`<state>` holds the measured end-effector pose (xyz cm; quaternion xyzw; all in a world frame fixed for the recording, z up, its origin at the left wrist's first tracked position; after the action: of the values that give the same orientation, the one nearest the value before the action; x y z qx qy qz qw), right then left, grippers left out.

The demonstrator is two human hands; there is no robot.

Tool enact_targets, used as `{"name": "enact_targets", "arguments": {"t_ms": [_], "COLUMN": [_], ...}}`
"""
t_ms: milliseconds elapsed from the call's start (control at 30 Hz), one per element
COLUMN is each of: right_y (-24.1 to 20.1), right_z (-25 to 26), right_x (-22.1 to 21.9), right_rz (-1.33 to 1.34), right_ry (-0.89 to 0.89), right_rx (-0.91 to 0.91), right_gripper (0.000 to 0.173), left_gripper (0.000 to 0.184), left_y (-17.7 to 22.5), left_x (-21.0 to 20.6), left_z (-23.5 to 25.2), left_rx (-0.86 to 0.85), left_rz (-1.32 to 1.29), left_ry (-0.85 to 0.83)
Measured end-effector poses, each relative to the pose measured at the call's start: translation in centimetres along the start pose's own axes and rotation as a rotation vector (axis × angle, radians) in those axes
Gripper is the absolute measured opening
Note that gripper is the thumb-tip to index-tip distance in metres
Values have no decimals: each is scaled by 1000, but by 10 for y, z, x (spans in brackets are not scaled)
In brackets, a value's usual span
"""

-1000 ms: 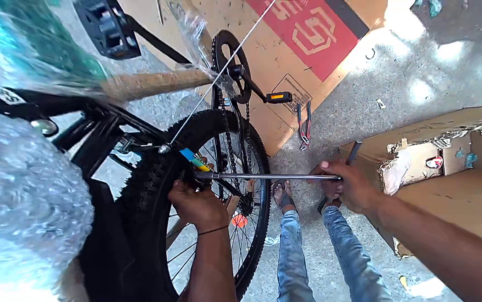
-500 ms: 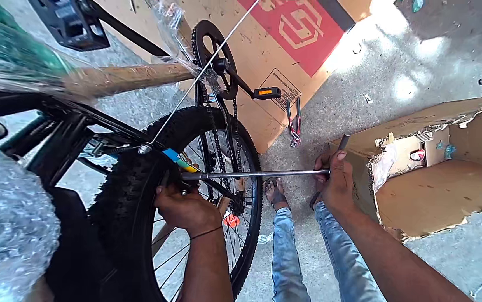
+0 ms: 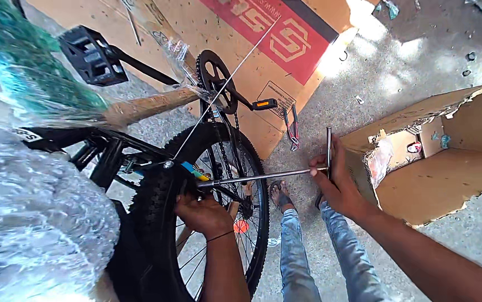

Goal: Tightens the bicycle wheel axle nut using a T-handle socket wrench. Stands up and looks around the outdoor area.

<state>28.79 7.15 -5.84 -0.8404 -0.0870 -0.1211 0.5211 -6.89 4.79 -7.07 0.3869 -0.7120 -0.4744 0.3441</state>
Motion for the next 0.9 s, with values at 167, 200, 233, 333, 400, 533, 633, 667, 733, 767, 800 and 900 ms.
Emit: {"name": "enact_targets", "arguments": {"t_ms": [167, 200, 233, 333, 400, 533, 633, 667, 733, 767, 800, 900], "right_y": [-6, -6, -7, -9, -6, -11, -29, -35, -44, -46, -45, -43], "right_z": [-12, -12, -11, -9, -10, -18, -13, -8, 1, 3, 4, 4], "right_x": [7, 10, 13, 12, 6, -11, -18, -22, -31, -34, -36, -40], "right_rz": [-396, -515, -619, -881, -1013, -850, -647, -657, -701, -730, -760, -772], "right_ry": [-362, -333, -250, 15, 91, -37, -181, -239, -343, -398, -438, -465], "right_rx": [538, 622, 696, 843, 940, 1214, 1409, 1444, 1501, 1511, 1509, 1500], "right_gripper": [118, 112, 102, 90, 99, 62, 32, 27, 22, 22, 22, 19], "left_gripper": [46, 47, 48, 49, 49, 47, 44, 44, 44, 44, 44, 44], "left_y": [4, 4, 5, 8, 8, 8, 5, 5, 7, 7, 7, 5], "left_x": [-7, -9, -10, -11, -11, -10, -11, -11, -13, -13, -14, -14], "left_z": [-5, -6, -6, -4, -3, -3, -1, -1, 0, 1, 1, 2], "left_rx": [-26, -20, -12, 7, 11, -13, -45, -47, -52, -52, -48, -18], "left_rz": [-23, -3, 28, 106, 128, 73, 32, 27, 37, 40, 36, -3], "left_ry": [-33, -47, -47, -15, 13, 18, 20, 30, 41, 34, 20, -35]}}
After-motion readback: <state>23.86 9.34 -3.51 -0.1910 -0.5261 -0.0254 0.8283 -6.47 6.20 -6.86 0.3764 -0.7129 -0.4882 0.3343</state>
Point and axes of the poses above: each hand's wrist, its own z-axis towards the middle knuckle, its own x-axis out of the back of the hand, y = z × x, the point moved 10 cm from there along z, towards the middle knuckle, and after that the axes turned 11 degrees about y, right-handed, at the moved point
